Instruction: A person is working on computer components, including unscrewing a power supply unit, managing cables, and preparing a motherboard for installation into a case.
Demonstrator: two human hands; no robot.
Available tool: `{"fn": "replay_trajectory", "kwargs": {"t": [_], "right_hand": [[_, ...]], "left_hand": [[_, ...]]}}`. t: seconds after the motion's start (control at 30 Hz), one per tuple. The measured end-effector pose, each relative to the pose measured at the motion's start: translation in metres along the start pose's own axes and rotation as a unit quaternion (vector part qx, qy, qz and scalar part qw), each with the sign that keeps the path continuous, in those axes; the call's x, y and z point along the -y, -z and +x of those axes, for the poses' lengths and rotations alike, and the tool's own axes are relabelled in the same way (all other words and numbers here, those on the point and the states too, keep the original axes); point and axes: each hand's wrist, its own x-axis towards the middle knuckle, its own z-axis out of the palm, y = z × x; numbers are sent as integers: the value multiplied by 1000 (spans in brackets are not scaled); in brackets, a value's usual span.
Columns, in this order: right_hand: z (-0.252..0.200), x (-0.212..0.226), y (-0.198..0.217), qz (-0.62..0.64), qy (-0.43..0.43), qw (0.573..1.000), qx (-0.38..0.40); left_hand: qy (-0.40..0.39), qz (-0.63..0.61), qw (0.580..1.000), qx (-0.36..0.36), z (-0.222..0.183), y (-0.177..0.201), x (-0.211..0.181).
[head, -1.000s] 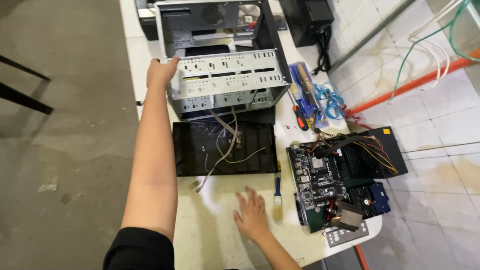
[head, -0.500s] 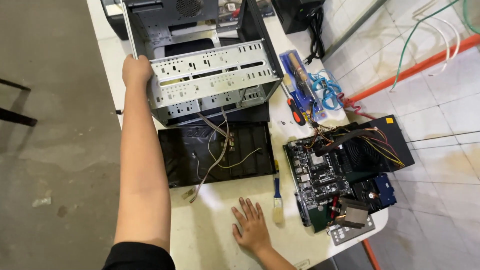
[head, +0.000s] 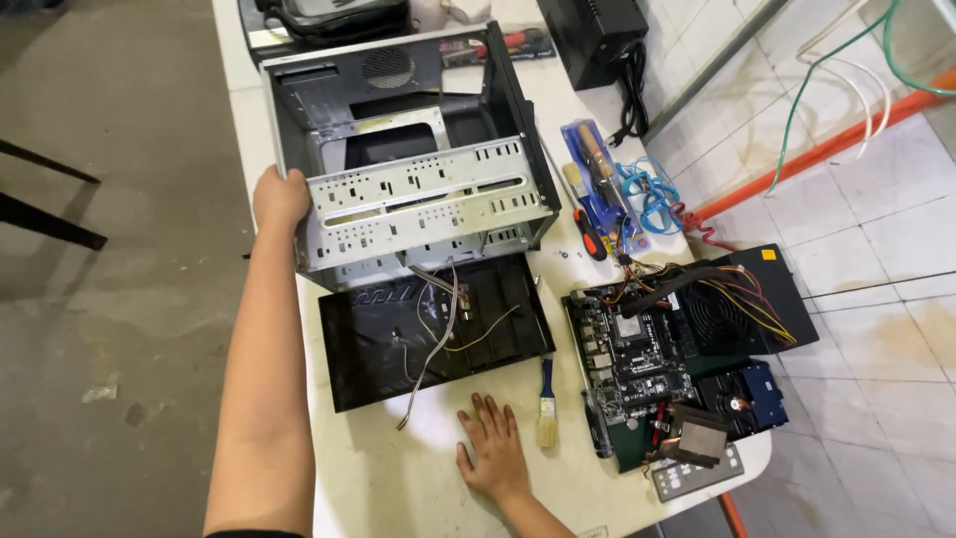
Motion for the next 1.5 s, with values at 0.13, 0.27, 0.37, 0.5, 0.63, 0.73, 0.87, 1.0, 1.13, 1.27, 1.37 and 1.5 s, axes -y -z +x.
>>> {"fn": "replay_trajectory", "kwargs": {"t": [0.13,0.27,0.37,0.5,0.63,0.73,0.87,1.0,1.13,1.27,1.37,1.5], "right_hand": [[-4,-3,-3,-11,12,1000,-11],[7,-11,-4,63,7,995,-80],[32,-11,11,69,50,979,-186],[81,-24,-22,-81,48,994,-51],[99,-37,-56,-126,72,989,8],[86,-35,-54,-81,72,994,12],[61,-28,-47,-94,93,991,-7],[39,-20,-39,-72,93,991,65],[47,-8,6,76,61,995,-16],[94,-16,43,188,-100,964,-156],[131,-17,70,222,-140,948,-178],[161,-29,68,259,-195,944,-54]], "left_hand": [[-11,-2,1000,29,-20,7,3],[-21,-54,997,56,-62,26,-8],[-162,-68,984,39,-121,36,-15],[-520,195,823,-115,-173,32,-16],[-624,312,682,-221,-136,-17,19],[-624,325,653,-280,-140,-8,6],[-640,326,635,-284,-144,17,-30],[-643,364,620,-263,-147,48,-60],[-630,388,637,-217,-147,63,-72],[-630,397,637,-200,-156,67,-82],[-623,397,644,-199,-159,65,-83],[-613,415,653,-161,-154,62,-83]]}}
